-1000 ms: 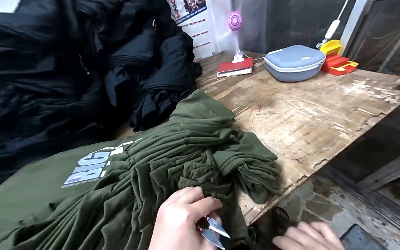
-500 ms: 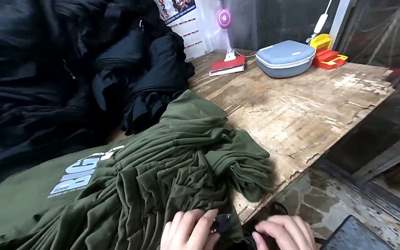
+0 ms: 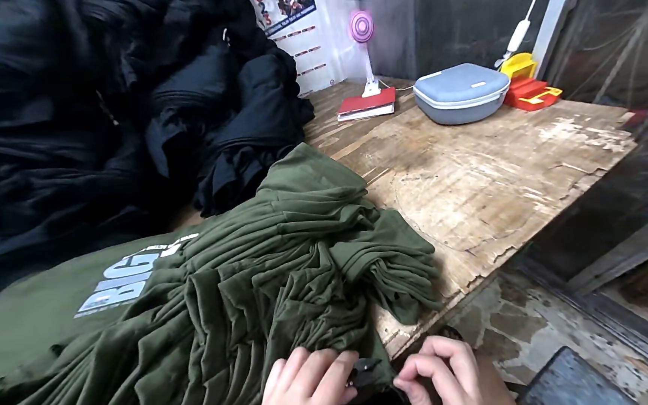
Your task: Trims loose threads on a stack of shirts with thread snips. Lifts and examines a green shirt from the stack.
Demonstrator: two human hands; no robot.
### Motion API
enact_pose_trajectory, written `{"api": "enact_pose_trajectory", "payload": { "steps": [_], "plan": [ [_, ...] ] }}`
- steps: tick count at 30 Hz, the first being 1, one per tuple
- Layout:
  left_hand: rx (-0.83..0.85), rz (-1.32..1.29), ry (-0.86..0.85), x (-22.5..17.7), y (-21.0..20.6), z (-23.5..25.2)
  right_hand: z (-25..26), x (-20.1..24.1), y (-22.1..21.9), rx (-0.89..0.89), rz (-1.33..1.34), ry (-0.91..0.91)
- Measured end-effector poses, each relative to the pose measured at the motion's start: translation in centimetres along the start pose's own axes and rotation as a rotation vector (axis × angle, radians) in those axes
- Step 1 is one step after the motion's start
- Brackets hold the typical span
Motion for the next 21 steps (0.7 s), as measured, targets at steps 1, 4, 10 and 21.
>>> {"api": "enact_pose_trajectory", "payload": {
  "steps": [1, 4, 10, 21],
  "plan": [
    [-0.003, -0.001, -0.010, -0.1, -0.1, 0.2, 0.1, 0.3, -0.1, 0.004, 0.017, 0.005],
    [-0.004, -0.011, -0.029, 0.0, -0.3, 0.5, 0.4, 0.9, -0.2, 0.038, -0.005, 0.070],
    [-0.025, -0.084, 0.022, 0.3, 0.2, 0.2, 1.2, -0.9, 1.0, 0.055, -0.094, 0.041],
    [-0.052, -0.115, 0.024, 0.4, -0.2, 1.1, 1.8, 0.7, 2.4, 0.399, 0.020, 0.260]
  ]
}}
Point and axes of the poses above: each hand's wrist, its own z-axis towards the middle knuckle, its own y-axis out of the back of the hand, x = y × z, the point moved 5 cm from there along z, towards the middle knuckle, and after that the axes turned 2 degrees about -z, right-handed, at the moved point
